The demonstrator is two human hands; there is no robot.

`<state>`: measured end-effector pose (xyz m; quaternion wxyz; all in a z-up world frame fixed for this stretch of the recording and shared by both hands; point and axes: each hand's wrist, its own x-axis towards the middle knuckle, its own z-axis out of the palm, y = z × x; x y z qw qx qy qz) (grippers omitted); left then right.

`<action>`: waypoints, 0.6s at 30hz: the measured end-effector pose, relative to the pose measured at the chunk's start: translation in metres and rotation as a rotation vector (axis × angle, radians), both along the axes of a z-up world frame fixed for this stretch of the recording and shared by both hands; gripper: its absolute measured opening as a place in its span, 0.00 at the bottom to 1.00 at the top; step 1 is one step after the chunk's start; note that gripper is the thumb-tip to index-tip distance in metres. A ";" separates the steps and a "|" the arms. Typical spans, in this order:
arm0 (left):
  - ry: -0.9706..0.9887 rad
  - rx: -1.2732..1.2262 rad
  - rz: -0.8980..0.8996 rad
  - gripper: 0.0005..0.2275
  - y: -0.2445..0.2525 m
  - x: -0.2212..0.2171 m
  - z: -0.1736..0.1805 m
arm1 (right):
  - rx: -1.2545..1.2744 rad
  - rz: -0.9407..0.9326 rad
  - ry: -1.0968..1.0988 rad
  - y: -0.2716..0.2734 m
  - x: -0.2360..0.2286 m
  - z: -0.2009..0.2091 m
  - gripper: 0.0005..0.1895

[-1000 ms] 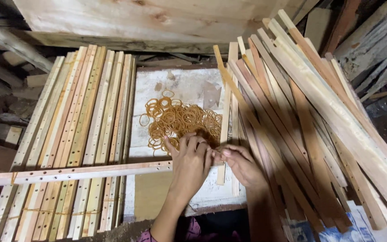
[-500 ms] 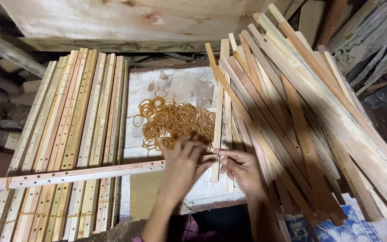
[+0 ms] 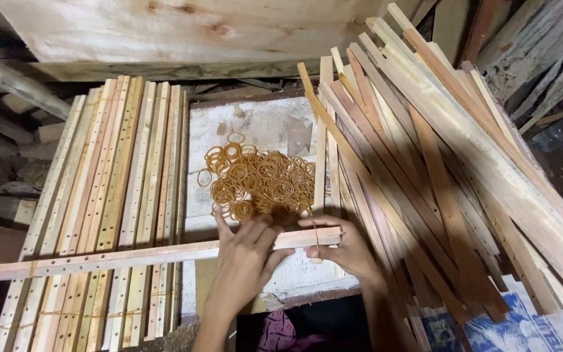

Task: Apply rubber bands to wooden slats and stack them in a pile.

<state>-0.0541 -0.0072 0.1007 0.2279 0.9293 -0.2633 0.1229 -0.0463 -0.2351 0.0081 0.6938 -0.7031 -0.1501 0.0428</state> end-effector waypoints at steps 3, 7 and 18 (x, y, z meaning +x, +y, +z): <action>-0.078 -0.052 -0.024 0.14 -0.004 0.001 -0.006 | 0.250 0.048 0.052 0.027 -0.004 -0.014 0.22; -0.229 -0.058 -0.021 0.22 -0.005 0.010 -0.010 | 0.269 0.087 0.178 0.057 -0.040 -0.045 0.16; -0.328 0.031 -0.023 0.14 -0.007 -0.011 0.005 | 1.318 0.191 0.136 0.023 -0.029 0.017 0.28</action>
